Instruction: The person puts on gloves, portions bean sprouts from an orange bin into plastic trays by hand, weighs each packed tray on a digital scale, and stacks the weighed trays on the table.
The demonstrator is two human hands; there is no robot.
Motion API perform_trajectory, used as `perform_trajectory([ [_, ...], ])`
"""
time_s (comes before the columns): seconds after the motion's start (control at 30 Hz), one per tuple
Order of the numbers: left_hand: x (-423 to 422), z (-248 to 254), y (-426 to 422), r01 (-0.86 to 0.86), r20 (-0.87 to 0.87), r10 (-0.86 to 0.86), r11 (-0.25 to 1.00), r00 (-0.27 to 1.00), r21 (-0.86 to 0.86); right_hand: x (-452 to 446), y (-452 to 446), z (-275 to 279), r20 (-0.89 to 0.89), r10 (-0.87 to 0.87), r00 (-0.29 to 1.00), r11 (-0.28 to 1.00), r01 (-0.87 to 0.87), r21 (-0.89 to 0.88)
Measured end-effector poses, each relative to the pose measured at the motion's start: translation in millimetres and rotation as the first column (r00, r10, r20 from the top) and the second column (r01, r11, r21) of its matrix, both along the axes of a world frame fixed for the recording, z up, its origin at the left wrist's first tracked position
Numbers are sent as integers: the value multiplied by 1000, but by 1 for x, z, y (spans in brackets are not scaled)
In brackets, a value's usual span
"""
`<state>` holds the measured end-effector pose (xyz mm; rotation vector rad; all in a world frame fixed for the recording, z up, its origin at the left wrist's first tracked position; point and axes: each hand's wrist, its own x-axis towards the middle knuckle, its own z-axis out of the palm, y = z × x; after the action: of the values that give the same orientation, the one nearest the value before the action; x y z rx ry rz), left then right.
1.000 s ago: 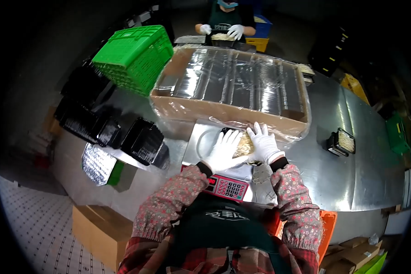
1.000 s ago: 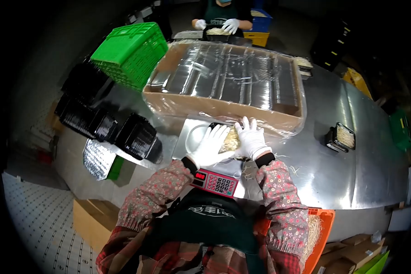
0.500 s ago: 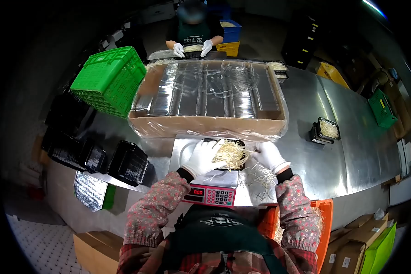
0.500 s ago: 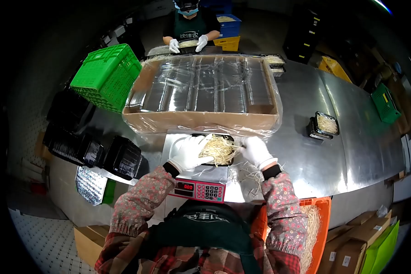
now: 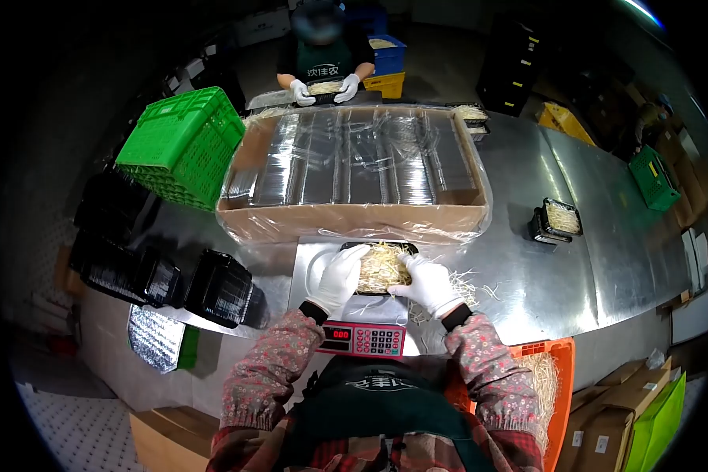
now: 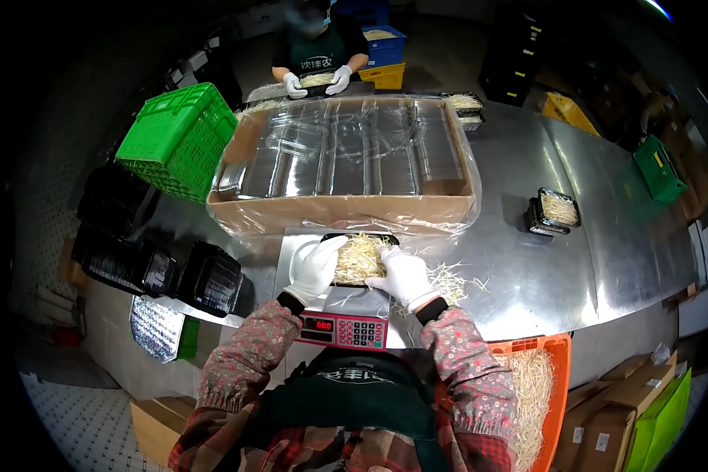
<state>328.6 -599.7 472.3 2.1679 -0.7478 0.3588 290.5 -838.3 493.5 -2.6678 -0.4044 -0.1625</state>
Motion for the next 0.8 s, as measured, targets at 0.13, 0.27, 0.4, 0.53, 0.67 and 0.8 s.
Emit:
perform_trajectory([
  [0.13, 3, -7, 1, 51, 43, -53, 997, 998, 50, 9, -10, -11, -89, -7, 996, 995, 15, 94],
  [0.27, 6, 0, 28, 92, -135, -79, 991, 988, 95, 7, -66, 20, -63, -92, 994, 972, 103, 209],
  [0.4, 4, 17, 42, 111, -63, -95, 932, 994, 345, 10, -123, 23, -284, -267, 921, 963, 263, -53],
  [0.53, 2, 36, 5, 227, 10, -256, 873, 967, 432, 16, -74, 16, -112, -59, 992, 998, 58, -10],
  [0.67, 16, 20, -30, 300, -28, -323, 842, 946, 448, 37, -24, -13, -107, 16, 994, 965, -43, -258],
  [0.8, 31, 2, -40, 243, -142, -199, 842, 970, 482, 36, -11, -24, 17, -32, 999, 955, 36, -294],
])
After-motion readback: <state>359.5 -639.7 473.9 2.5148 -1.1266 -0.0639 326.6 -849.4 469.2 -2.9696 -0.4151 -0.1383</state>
